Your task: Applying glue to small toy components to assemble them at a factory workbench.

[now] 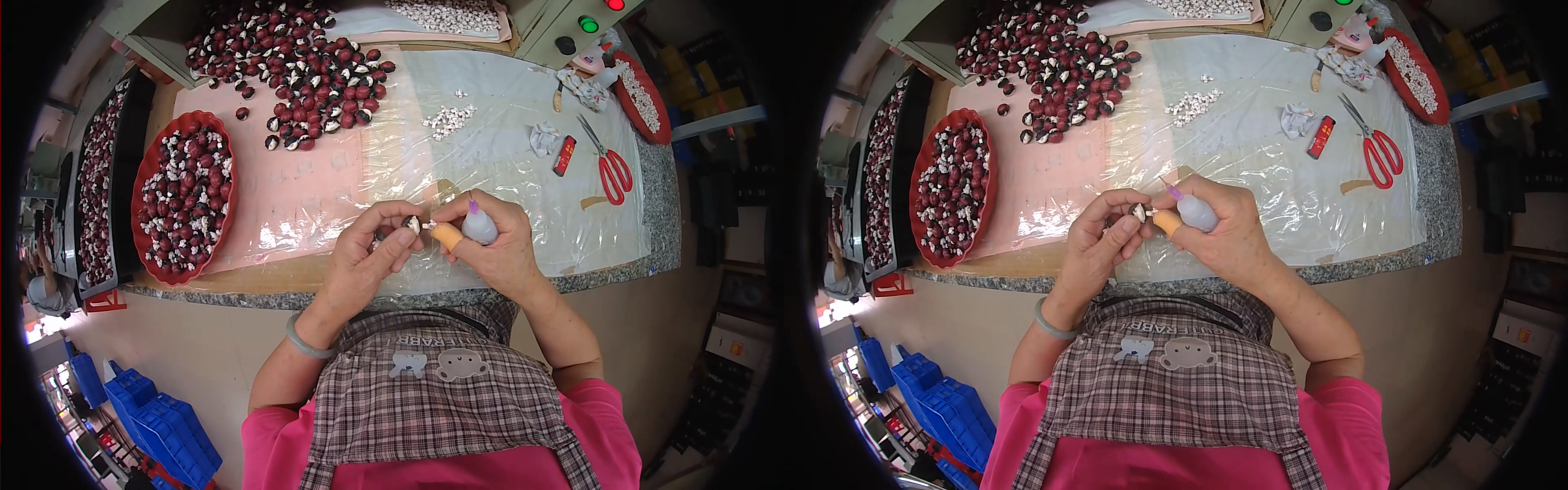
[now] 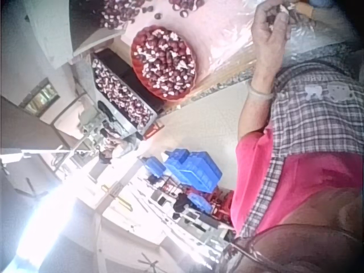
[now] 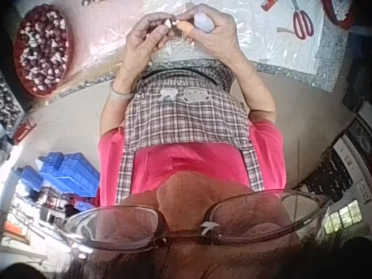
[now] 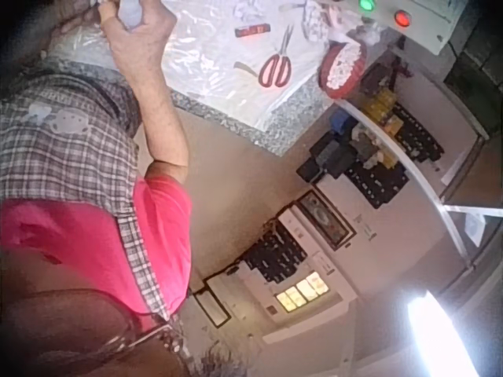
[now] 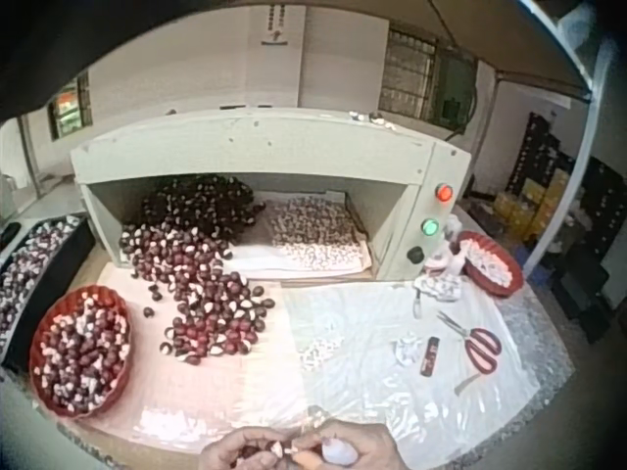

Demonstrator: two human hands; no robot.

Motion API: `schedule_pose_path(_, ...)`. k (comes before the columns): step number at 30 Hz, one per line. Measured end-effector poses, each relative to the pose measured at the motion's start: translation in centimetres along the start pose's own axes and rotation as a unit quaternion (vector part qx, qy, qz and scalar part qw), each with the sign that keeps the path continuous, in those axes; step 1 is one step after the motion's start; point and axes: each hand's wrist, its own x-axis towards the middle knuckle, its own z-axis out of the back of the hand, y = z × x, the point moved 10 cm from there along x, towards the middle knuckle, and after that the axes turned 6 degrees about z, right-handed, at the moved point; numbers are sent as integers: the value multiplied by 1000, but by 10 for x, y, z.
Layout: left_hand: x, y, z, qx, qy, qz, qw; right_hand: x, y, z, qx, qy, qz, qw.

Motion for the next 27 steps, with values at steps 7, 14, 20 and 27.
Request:
schedule_pose_path(7,-1,0,0,63,-11,-7,998,1,10,-3,-100,14,70,992)
schedule_pose_path(14,-10,-22,-4,241,-73,-109,962,-8,27,-11,-140,-28,195,970)
schedule_pose_path(20,-2,-7,1,176,-49,-67,981,-2,27,-11,-144,-11,204,968)
schedule_pose_path(27,23,-20,28,-239,6,3,971,3,7,12,-39,-23,59,997)
